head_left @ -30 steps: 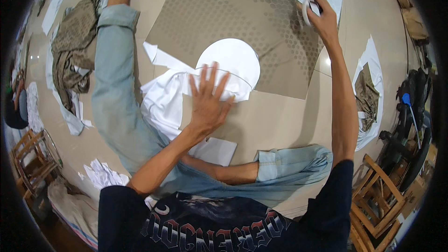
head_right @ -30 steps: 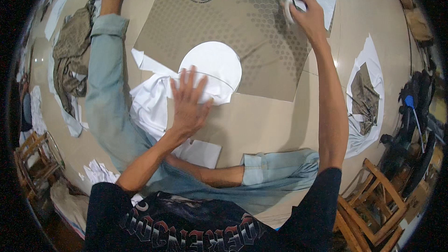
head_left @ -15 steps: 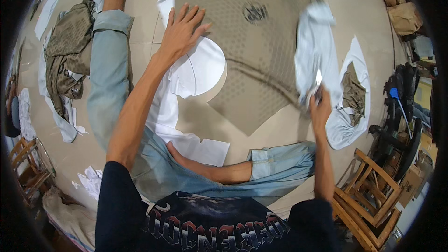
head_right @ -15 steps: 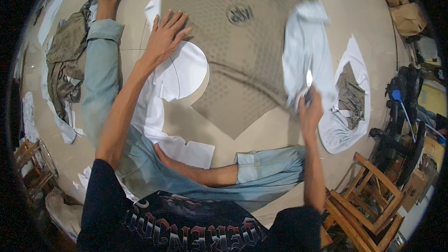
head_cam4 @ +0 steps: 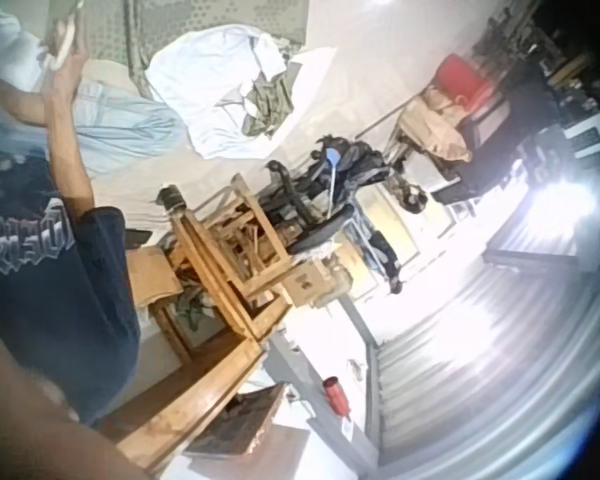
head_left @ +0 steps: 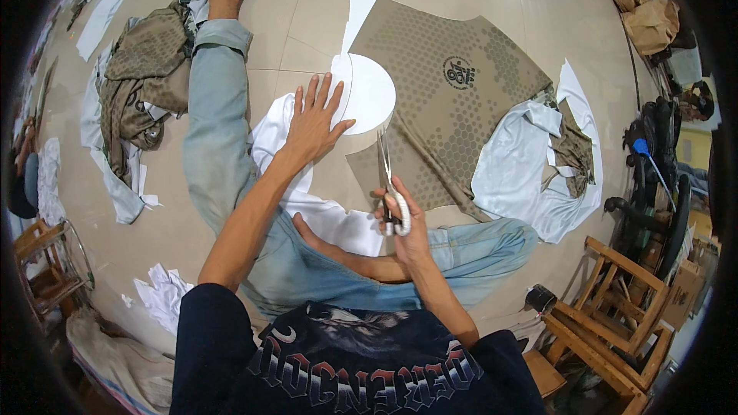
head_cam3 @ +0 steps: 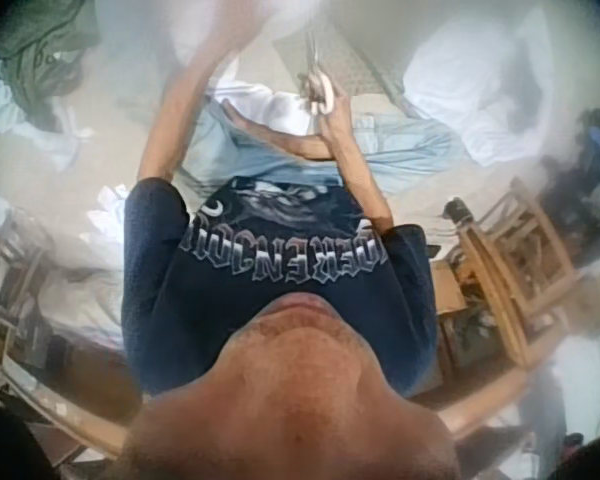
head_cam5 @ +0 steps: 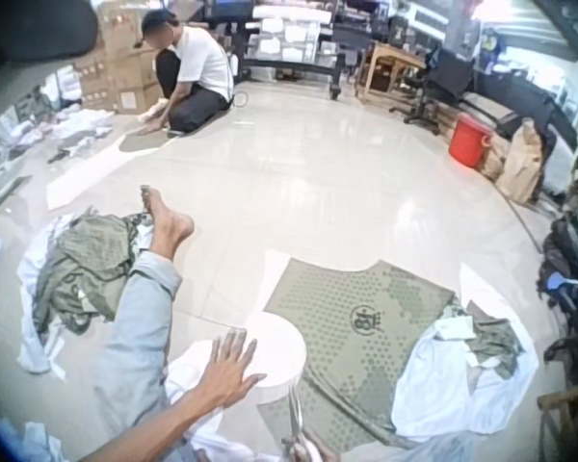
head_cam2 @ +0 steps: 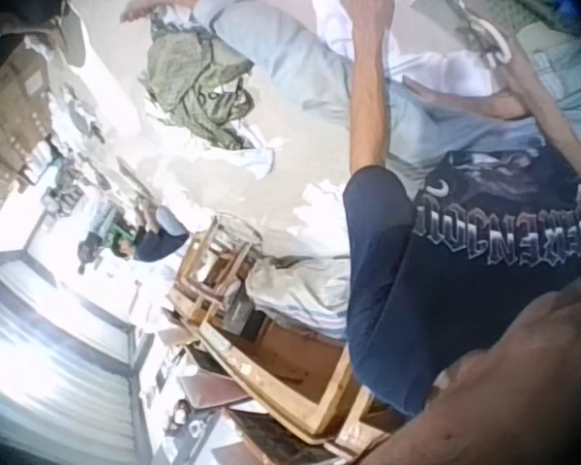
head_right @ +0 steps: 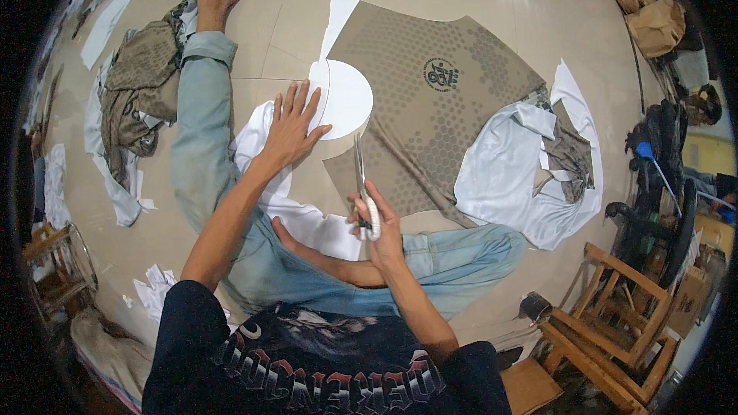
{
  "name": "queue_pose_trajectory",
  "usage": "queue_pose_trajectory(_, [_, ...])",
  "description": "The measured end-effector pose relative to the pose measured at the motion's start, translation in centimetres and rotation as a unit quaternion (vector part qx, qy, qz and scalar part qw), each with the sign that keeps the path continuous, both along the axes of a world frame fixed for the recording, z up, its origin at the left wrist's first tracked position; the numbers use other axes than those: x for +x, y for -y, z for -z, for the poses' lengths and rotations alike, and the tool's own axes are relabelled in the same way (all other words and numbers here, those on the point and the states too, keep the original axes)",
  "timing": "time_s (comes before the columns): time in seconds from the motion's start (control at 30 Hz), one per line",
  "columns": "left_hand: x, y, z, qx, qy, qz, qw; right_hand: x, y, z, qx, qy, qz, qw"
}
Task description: The person sits on the floor and uses shears to cut a white fabric piece along a pattern template. They repeatedly adjust the fabric and template, cut along straight and curved edges, and remove excess fabric scraps. The person also flips the fabric to cut the other side.
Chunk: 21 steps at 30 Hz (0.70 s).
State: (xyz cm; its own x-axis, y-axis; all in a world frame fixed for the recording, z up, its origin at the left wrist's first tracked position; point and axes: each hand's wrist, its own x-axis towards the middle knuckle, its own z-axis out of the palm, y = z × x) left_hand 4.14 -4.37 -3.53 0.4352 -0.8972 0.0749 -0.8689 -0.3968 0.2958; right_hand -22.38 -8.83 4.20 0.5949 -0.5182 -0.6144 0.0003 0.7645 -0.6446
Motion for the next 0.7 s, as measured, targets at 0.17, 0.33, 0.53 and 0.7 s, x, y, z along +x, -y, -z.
queue_pose_trajectory(0.17, [0.0,-0.5,-0.4,0.040,-0.031,-0.050,0.997,3.6,-1.2,2.5,0.023,0.036,0.095,0.995])
queue_pose_trajectory(0.33, [0.3,-0.5,-0.4,0.051,-0.041,-0.044,0.997,5.6,1.4,3.2,-0.048,0.050,0.106,0.992])
queue_pose_trajectory(0.53, [0.5,-0.5,-0.1,0.045,-0.047,-0.044,0.997,6.4,2.4,3.2,-0.044,0.023,0.094,0.994])
queue_pose_trajectory(0.7, [0.5,-0.5,-0.1,0.039,-0.040,-0.037,0.998,6.2,2.7,3.5,-0.053,0.014,0.080,0.995])
